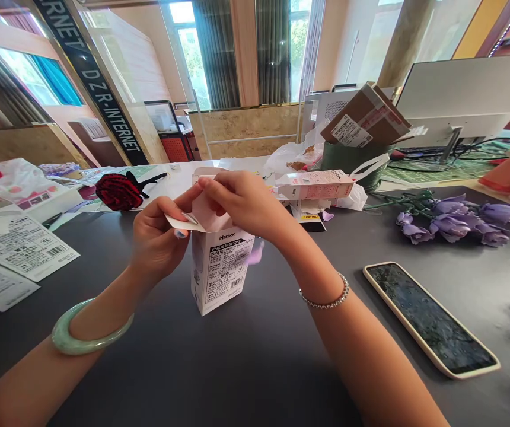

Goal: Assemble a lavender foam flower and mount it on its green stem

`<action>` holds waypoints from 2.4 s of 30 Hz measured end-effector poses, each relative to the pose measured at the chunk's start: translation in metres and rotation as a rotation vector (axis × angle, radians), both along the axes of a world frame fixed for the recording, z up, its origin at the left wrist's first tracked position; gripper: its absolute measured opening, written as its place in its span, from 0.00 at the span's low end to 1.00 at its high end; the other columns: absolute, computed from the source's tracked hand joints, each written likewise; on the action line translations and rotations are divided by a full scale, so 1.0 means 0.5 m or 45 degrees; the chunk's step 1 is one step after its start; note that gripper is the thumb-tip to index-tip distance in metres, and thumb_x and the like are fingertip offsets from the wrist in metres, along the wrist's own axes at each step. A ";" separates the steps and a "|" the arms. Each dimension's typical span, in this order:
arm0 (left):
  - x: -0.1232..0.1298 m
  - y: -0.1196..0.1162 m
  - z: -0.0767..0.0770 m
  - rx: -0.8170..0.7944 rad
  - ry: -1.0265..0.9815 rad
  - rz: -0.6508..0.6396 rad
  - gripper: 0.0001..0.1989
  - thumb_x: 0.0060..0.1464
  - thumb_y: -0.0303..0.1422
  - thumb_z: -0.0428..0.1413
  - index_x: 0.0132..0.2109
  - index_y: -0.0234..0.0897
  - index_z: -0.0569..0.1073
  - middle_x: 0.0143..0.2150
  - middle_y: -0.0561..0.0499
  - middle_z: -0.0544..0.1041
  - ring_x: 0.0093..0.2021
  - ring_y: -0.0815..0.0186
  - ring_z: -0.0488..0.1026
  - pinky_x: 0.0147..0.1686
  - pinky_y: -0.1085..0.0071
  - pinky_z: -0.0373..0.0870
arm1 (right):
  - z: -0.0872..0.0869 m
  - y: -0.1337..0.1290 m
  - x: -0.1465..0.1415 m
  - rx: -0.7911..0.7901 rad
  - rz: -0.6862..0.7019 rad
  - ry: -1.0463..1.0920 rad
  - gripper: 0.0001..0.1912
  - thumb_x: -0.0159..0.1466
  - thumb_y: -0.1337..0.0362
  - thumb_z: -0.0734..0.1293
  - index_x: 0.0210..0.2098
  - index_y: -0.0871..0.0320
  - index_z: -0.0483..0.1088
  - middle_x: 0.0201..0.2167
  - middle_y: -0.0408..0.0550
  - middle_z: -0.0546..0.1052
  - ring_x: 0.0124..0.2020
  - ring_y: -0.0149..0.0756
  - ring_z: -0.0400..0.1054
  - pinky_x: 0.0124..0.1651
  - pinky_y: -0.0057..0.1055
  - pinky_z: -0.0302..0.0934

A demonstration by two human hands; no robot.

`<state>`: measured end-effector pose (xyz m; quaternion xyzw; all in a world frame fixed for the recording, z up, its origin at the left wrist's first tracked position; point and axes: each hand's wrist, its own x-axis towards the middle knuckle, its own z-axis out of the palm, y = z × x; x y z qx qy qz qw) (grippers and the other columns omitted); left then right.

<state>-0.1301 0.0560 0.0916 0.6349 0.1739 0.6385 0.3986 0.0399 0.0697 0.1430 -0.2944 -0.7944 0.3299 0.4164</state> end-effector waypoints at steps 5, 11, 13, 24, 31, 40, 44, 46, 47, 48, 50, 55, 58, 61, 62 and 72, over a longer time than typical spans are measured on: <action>-0.002 0.004 -0.002 0.004 -0.001 0.017 0.16 0.40 0.39 0.71 0.27 0.40 0.71 0.50 0.54 0.80 0.56 0.58 0.73 0.52 0.62 0.71 | 0.008 0.000 0.013 -0.120 0.115 0.089 0.18 0.72 0.59 0.58 0.32 0.62 0.69 0.30 0.45 0.73 0.32 0.27 0.68 0.33 0.23 0.61; -0.005 0.007 -0.003 0.026 0.003 0.034 0.17 0.40 0.40 0.71 0.26 0.40 0.70 0.48 0.52 0.81 0.59 0.53 0.70 0.52 0.58 0.71 | 0.021 -0.014 0.038 -0.189 0.555 -0.001 0.15 0.73 0.59 0.56 0.38 0.59 0.70 0.38 0.46 0.73 0.42 0.30 0.70 0.45 0.26 0.66; -0.007 0.008 -0.005 0.013 0.006 0.032 0.17 0.40 0.39 0.71 0.27 0.40 0.70 0.50 0.51 0.80 0.58 0.54 0.71 0.48 0.61 0.73 | 0.024 -0.018 0.040 -0.106 0.561 -0.054 0.16 0.72 0.59 0.56 0.38 0.59 0.71 0.38 0.46 0.74 0.42 0.30 0.70 0.45 0.26 0.65; -0.016 0.019 -0.008 0.059 0.022 0.107 0.16 0.40 0.41 0.70 0.27 0.42 0.72 0.51 0.52 0.79 0.59 0.57 0.70 0.50 0.62 0.70 | 0.008 -0.036 0.102 0.000 -0.457 -1.224 0.12 0.56 0.73 0.68 0.18 0.59 0.66 0.18 0.44 0.68 0.21 0.31 0.61 0.25 0.29 0.50; -0.018 0.022 -0.007 0.075 -0.037 0.118 0.14 0.41 0.38 0.71 0.28 0.42 0.72 0.48 0.51 0.81 0.61 0.57 0.68 0.51 0.63 0.69 | -0.078 -0.053 0.047 -0.248 -0.182 -1.560 0.11 0.46 0.67 0.78 0.24 0.61 0.72 0.18 0.39 0.64 0.15 0.27 0.60 0.17 0.24 0.49; -0.026 0.029 -0.005 0.097 -0.005 0.156 0.14 0.42 0.38 0.70 0.28 0.42 0.72 0.49 0.50 0.80 0.62 0.56 0.67 0.51 0.62 0.69 | -0.132 -0.060 -0.010 -0.306 -0.015 -1.592 0.20 0.42 0.87 0.68 0.32 0.65 0.75 0.22 0.46 0.73 0.22 0.35 0.69 0.20 0.25 0.54; -0.026 0.029 -0.006 0.127 0.001 0.135 0.13 0.42 0.38 0.70 0.29 0.42 0.73 0.48 0.51 0.81 0.60 0.56 0.69 0.50 0.62 0.71 | -0.065 -0.032 0.057 -0.204 -0.158 -1.463 0.18 0.48 0.86 0.64 0.34 0.63 0.74 0.26 0.45 0.74 0.24 0.31 0.68 0.24 0.24 0.57; -0.025 0.028 -0.006 0.124 0.022 0.144 0.14 0.42 0.40 0.70 0.28 0.42 0.72 0.49 0.51 0.80 0.60 0.56 0.69 0.51 0.61 0.70 | -0.027 -0.027 0.096 -0.001 -0.364 -1.271 0.16 0.51 0.83 0.65 0.35 0.61 0.73 0.29 0.45 0.74 0.31 0.32 0.68 0.30 0.26 0.60; -0.025 0.026 -0.006 0.117 0.037 0.152 0.14 0.43 0.41 0.70 0.28 0.42 0.72 0.50 0.51 0.80 0.60 0.56 0.69 0.52 0.61 0.70 | -0.013 -0.027 0.111 0.197 -0.534 -0.997 0.12 0.52 0.82 0.67 0.30 0.60 0.73 0.26 0.43 0.73 0.29 0.31 0.67 0.31 0.26 0.60; -0.024 0.025 -0.006 0.110 0.051 0.159 0.15 0.43 0.41 0.69 0.28 0.42 0.72 0.51 0.51 0.79 0.61 0.56 0.69 0.53 0.60 0.69 | -0.004 -0.029 0.121 0.371 -0.678 -0.700 0.10 0.52 0.79 0.69 0.28 0.59 0.72 0.25 0.41 0.73 0.29 0.31 0.67 0.31 0.26 0.61; -0.023 0.023 -0.005 0.100 0.072 0.165 0.15 0.43 0.42 0.69 0.28 0.42 0.71 0.51 0.51 0.79 0.61 0.56 0.68 0.54 0.60 0.69 | 0.001 -0.034 0.126 0.627 -0.820 -0.110 0.08 0.53 0.75 0.72 0.25 0.58 0.70 0.23 0.39 0.72 0.27 0.30 0.66 0.29 0.25 0.63; -0.024 0.022 -0.006 0.101 0.094 0.161 0.16 0.43 0.42 0.69 0.28 0.41 0.70 0.51 0.50 0.80 0.59 0.56 0.71 0.50 0.60 0.72 | -0.035 -0.037 0.060 0.723 -0.360 0.280 0.05 0.58 0.73 0.69 0.29 0.59 0.71 0.27 0.40 0.74 0.31 0.28 0.69 0.34 0.24 0.68; -0.028 0.025 -0.007 0.102 0.087 0.155 0.15 0.43 0.41 0.69 0.28 0.42 0.71 0.51 0.51 0.80 0.56 0.57 0.73 0.48 0.62 0.73 | -0.053 -0.027 0.021 0.785 -0.065 0.087 0.06 0.63 0.72 0.65 0.33 0.58 0.73 0.32 0.42 0.78 0.36 0.29 0.72 0.40 0.27 0.67; -0.030 0.028 -0.007 0.088 0.050 0.146 0.15 0.42 0.41 0.70 0.28 0.42 0.72 0.50 0.52 0.80 0.57 0.57 0.72 0.50 0.62 0.72 | -0.063 0.005 0.026 0.851 -0.178 0.221 0.05 0.65 0.70 0.64 0.35 0.57 0.72 0.33 0.42 0.78 0.38 0.31 0.73 0.44 0.29 0.66; -0.030 0.030 -0.007 0.087 0.037 0.142 0.16 0.41 0.41 0.70 0.28 0.42 0.71 0.49 0.52 0.80 0.58 0.57 0.71 0.51 0.62 0.71 | -0.067 0.023 0.039 0.814 -0.330 0.280 0.04 0.65 0.69 0.63 0.36 0.57 0.71 0.33 0.43 0.77 0.37 0.31 0.73 0.43 0.29 0.66; -0.032 0.040 -0.007 0.073 -0.040 0.117 0.17 0.39 0.41 0.71 0.28 0.40 0.72 0.49 0.50 0.80 0.59 0.56 0.70 0.51 0.61 0.71 | -0.241 0.179 0.223 -0.165 -1.345 -0.891 0.19 0.65 0.61 0.64 0.53 0.63 0.66 0.51 0.62 0.69 0.50 0.49 0.66 0.49 0.44 0.62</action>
